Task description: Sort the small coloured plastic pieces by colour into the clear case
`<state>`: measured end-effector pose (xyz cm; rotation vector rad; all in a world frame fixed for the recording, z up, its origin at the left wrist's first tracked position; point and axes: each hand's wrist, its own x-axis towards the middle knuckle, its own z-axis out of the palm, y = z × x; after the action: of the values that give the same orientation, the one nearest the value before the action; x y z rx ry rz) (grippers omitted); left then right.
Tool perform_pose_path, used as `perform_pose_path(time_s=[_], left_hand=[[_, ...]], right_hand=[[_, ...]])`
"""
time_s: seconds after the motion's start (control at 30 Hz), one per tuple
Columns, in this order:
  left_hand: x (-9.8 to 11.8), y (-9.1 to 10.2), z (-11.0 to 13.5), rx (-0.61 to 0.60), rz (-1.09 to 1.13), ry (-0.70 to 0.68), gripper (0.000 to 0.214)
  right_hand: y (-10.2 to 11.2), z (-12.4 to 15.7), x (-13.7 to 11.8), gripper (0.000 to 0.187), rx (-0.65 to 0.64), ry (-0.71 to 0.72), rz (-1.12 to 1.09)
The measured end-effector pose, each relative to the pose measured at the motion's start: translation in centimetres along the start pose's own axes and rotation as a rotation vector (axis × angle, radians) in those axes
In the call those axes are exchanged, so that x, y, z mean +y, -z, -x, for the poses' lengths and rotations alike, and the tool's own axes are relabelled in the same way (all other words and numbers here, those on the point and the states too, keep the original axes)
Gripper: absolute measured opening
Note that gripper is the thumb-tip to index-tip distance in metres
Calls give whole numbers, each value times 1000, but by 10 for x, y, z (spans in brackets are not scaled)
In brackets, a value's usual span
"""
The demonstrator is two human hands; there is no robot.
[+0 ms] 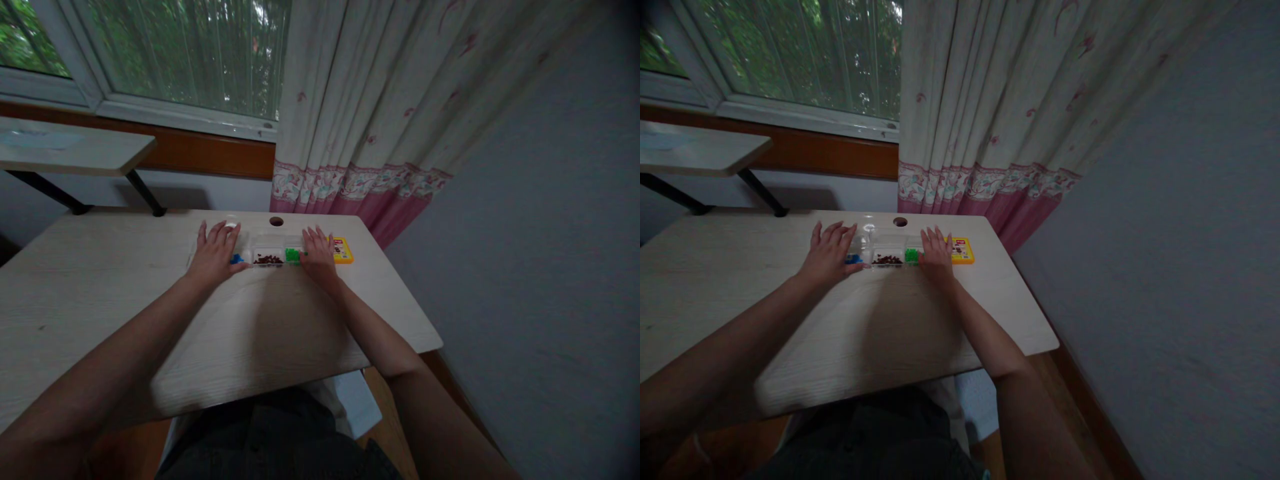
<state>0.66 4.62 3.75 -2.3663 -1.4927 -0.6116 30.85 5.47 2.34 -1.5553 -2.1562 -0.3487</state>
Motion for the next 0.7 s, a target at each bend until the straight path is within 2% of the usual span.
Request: perform_pose_path(time_s=[0.17, 0.27, 0.5, 0.7], left_hand=[[5, -1, 20, -7, 37, -49, 66], [9, -4, 32, -25, 51, -85, 59], [25, -17, 54, -19, 94, -98, 68], [31, -26, 64, -52, 99, -84, 72]], right_hand=[[7, 29, -8, 53, -100, 30, 18], [7, 47, -11, 54, -170, 44, 24], [8, 63, -15, 60, -269, 32, 39], [6, 66, -14, 62, -279, 17, 13]])
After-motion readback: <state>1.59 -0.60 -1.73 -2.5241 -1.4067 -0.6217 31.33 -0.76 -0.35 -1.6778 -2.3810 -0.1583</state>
